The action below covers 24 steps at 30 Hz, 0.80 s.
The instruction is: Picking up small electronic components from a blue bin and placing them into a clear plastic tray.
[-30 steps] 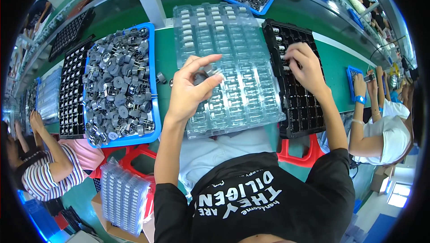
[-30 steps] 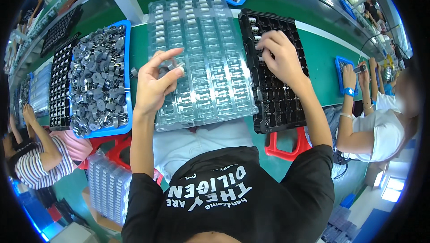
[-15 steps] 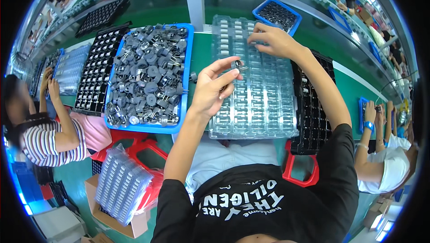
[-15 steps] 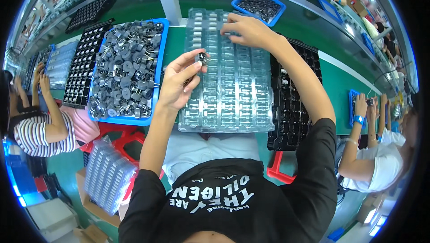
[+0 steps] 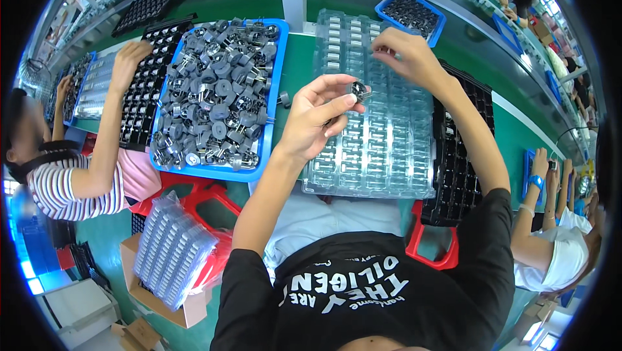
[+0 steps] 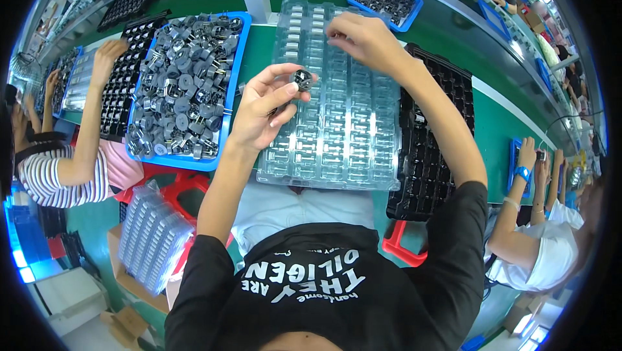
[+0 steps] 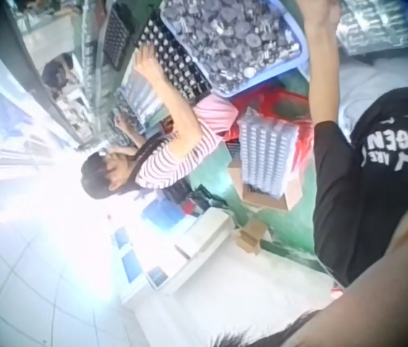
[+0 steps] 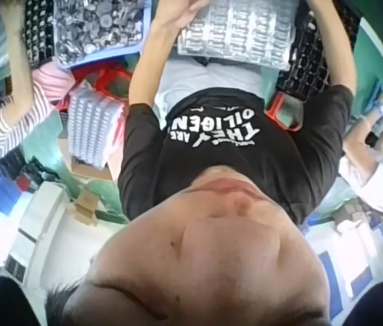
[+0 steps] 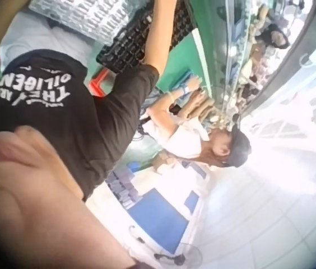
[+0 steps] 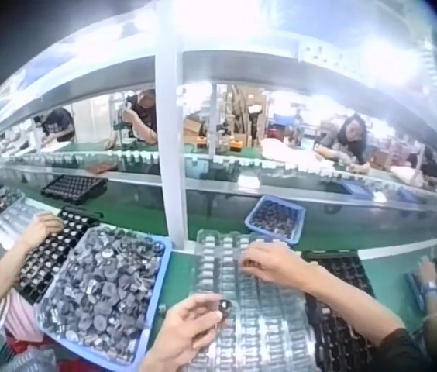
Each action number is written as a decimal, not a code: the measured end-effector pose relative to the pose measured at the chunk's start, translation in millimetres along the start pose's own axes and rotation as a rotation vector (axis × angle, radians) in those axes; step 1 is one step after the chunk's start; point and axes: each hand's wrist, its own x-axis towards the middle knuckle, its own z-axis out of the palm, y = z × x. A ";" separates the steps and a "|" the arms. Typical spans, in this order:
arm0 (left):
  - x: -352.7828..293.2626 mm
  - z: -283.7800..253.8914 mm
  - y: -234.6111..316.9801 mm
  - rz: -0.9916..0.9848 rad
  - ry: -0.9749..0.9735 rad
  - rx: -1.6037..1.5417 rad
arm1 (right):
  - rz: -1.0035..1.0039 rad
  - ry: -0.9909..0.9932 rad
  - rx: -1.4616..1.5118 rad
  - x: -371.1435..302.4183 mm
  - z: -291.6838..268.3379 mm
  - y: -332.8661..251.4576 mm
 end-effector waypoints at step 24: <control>-3.7 0.6 -1.3 -0.018 -0.017 0.035 | -0.116 0.139 0.216 -20.9 -12.1 -78.2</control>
